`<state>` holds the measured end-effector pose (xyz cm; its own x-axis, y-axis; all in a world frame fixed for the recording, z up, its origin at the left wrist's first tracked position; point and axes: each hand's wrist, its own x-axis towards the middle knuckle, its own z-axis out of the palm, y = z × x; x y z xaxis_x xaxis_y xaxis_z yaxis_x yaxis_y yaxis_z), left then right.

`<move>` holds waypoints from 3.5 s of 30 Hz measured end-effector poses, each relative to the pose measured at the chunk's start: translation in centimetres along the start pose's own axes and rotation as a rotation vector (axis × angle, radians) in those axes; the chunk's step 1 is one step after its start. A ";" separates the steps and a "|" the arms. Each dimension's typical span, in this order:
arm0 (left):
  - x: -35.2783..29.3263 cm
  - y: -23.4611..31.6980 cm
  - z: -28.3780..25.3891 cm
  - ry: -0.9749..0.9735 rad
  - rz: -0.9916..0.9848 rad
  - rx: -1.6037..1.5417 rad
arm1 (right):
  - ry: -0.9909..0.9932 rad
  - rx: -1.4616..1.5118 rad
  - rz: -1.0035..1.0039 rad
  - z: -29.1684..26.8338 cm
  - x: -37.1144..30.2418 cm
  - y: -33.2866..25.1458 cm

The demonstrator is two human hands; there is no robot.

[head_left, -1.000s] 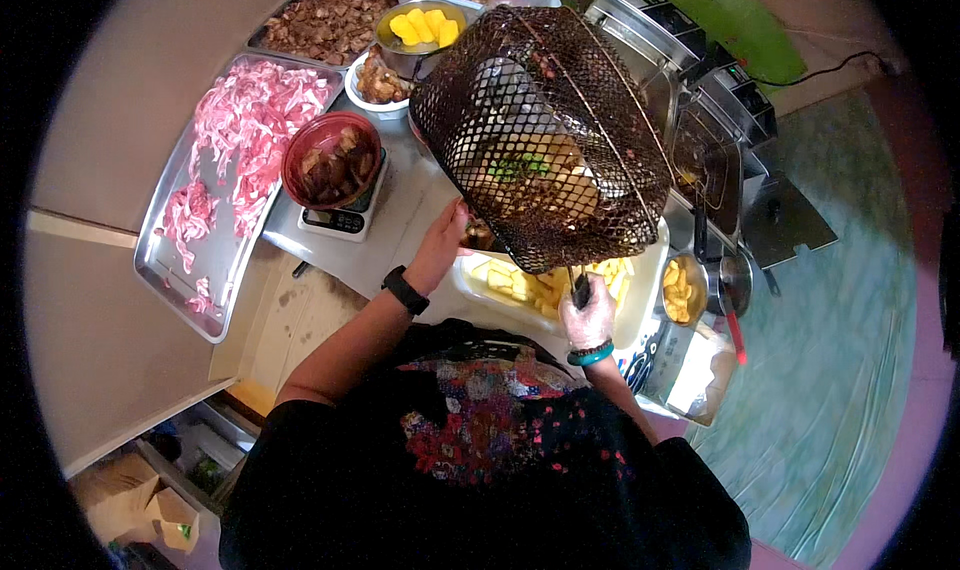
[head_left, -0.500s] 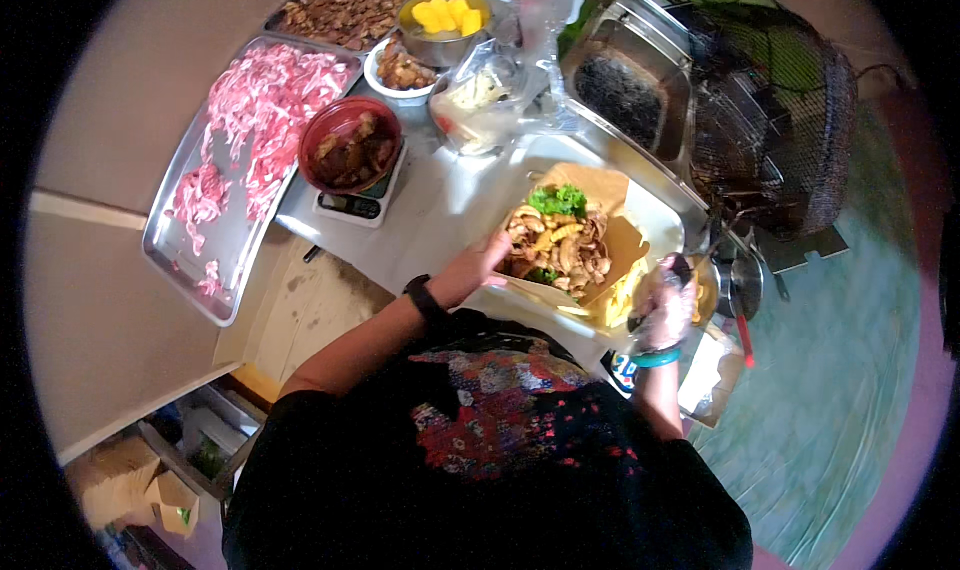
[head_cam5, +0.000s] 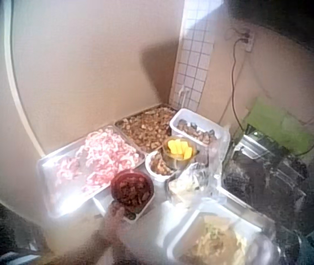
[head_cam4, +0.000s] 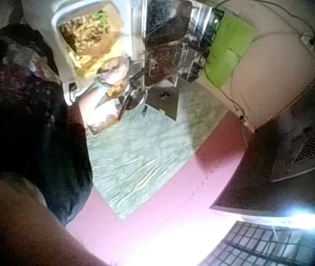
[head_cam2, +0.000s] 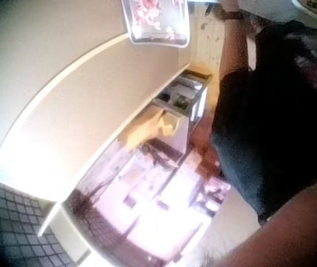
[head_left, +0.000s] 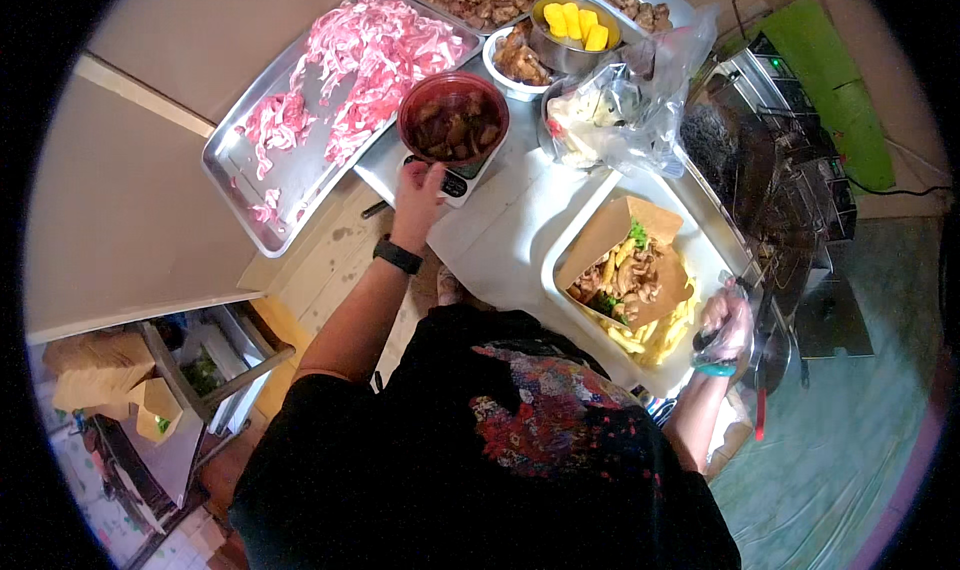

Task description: The person assembles a food order by placing lettuce into a paper container, adding french fries, and topping it with fried chicken pieces. They then hand the completed container to a colleague and begin preparing a second order.

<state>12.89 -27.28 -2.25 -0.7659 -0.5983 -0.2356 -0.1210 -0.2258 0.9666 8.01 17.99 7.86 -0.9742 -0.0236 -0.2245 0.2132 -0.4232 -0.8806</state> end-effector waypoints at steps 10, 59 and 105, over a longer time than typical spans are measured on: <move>7.9 -0.7 -1.2 -0.180 -0.334 -0.032 | -0.220 0.210 0.108 2.2 4.3 -0.8; 4.5 25.0 17.4 -0.162 0.673 0.487 | 0.293 -0.086 0.106 -0.9 4.1 -0.1; -21.5 4.7 -3.9 -0.125 0.327 -0.029 | -0.597 -1.253 -0.453 14.5 -8.5 9.5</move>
<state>31.24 -18.43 6.94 -0.8325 -0.5445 0.1021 0.1604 -0.0604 0.9852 17.23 1.09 7.47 -0.7927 -0.6025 0.0933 -0.4943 0.5455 -0.6768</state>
